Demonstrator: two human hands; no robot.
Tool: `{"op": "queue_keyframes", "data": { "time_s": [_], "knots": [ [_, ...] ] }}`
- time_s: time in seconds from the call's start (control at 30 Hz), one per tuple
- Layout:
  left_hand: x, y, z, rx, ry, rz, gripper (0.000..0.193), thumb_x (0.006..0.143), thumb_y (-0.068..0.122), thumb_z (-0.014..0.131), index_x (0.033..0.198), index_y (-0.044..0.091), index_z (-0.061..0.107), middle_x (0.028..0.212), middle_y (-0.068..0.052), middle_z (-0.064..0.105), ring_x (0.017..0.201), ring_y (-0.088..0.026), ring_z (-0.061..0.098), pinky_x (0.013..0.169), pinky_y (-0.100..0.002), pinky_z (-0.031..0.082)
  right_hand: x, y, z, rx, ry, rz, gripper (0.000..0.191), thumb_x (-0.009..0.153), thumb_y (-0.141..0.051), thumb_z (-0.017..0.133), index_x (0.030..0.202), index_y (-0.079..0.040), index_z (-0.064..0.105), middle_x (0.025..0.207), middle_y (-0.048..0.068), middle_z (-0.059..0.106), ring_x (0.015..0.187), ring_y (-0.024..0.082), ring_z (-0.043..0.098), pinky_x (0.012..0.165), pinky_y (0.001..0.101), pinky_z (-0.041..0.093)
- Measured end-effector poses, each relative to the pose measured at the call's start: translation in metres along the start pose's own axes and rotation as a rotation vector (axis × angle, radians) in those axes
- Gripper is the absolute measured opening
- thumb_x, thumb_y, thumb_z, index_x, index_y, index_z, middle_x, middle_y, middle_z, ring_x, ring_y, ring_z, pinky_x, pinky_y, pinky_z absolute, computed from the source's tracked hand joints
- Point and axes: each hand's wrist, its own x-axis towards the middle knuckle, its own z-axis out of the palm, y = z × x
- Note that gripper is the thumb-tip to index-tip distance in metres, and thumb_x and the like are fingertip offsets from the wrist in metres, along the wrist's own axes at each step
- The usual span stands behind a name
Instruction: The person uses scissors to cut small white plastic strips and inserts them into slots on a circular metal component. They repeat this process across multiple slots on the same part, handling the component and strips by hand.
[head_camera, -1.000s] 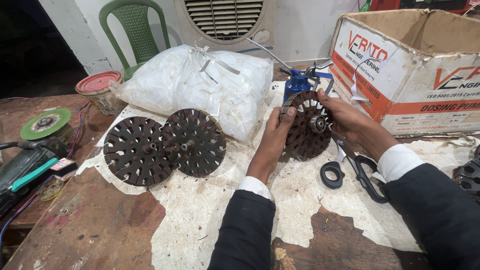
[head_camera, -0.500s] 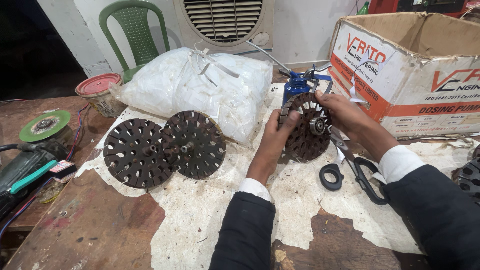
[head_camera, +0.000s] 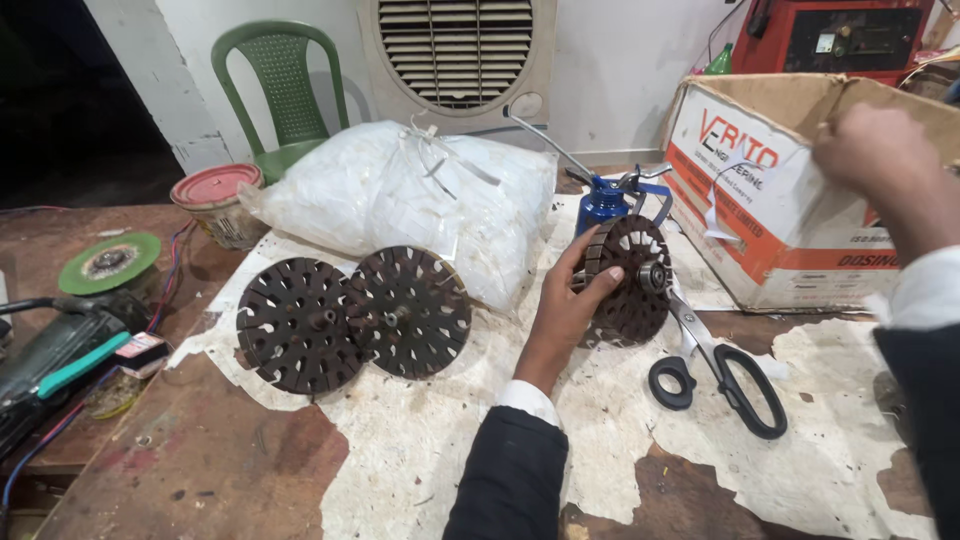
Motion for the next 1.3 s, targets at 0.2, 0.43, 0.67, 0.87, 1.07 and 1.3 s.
{"op": "queue_keyframes", "data": {
  "time_s": [0.2, 0.43, 0.67, 0.87, 1.07, 1.3],
  "knots": [
    [0.001, -0.01, -0.003, -0.026, 0.055, -0.019, 0.052, 0.09, 0.006, 0.065, 0.142, -0.001, 0.059, 0.126, -0.011, 0.068, 0.113, -0.016, 0.064, 0.1, -0.031, 0.052, 0.018, 0.012, 0.001, 0.117, -0.585, 0.153, 0.03, 0.093, -0.026, 0.067, 0.118, -0.014, 0.077, 0.105, 0.018, 0.079, 0.101, 0.041, 0.07, 0.085, 0.0529, 0.055],
    [0.002, -0.01, -0.002, 0.031, 0.084, -0.045, 0.053, 0.091, 0.008, 0.067, 0.142, -0.001, 0.058, 0.124, -0.012, 0.068, 0.111, -0.017, 0.065, 0.098, -0.03, 0.051, -0.003, 0.004, -0.008, -0.101, -0.404, -0.09, 0.031, 0.091, -0.027, 0.069, 0.12, -0.019, 0.078, 0.106, 0.015, 0.077, 0.101, 0.036, 0.071, 0.086, 0.0477, 0.056],
    [0.002, -0.012, -0.005, 0.006, 0.06, -0.029, 0.054, 0.092, 0.01, 0.067, 0.143, -0.002, 0.057, 0.126, -0.01, 0.068, 0.114, -0.017, 0.064, 0.1, -0.03, 0.05, 0.002, -0.009, -0.009, -0.082, -0.501, -0.032, 0.035, 0.091, -0.026, 0.071, 0.123, -0.015, 0.076, 0.11, 0.017, 0.075, 0.102, 0.037, 0.07, 0.086, 0.0483, 0.055],
    [0.001, -0.016, -0.006, -0.043, 0.05, -0.024, 0.054, 0.093, 0.01, 0.068, 0.144, -0.003, 0.055, 0.125, -0.01, 0.067, 0.112, -0.016, 0.063, 0.099, -0.03, 0.05, 0.018, -0.014, 0.0, -0.057, -0.59, 0.009, 0.038, 0.091, -0.025, 0.072, 0.126, -0.012, 0.075, 0.113, 0.018, 0.073, 0.104, 0.039, 0.07, 0.086, 0.0487, 0.055],
    [0.002, -0.013, -0.006, -0.057, 0.038, -0.052, 0.054, 0.093, 0.01, 0.067, 0.144, -0.002, 0.055, 0.125, -0.01, 0.068, 0.112, -0.015, 0.063, 0.1, -0.03, 0.051, 0.001, -0.001, -0.004, 0.222, -0.166, 0.201, 0.022, 0.103, -0.012, 0.069, 0.116, 0.006, 0.076, 0.108, 0.028, 0.076, 0.1, 0.036, 0.074, 0.091, 0.0435, 0.058],
    [-0.003, 0.002, -0.001, 0.012, 0.067, -0.002, 0.056, 0.089, 0.009, 0.065, 0.144, 0.004, 0.053, 0.129, -0.006, 0.064, 0.114, -0.015, 0.063, 0.1, -0.032, 0.051, -0.068, -0.057, 0.033, 1.198, 0.428, -0.225, 0.009, 0.114, 0.004, 0.062, 0.117, 0.008, 0.069, 0.106, 0.01, 0.072, 0.096, 0.012, 0.069, 0.088, 0.0252, 0.06]
  ]
}}
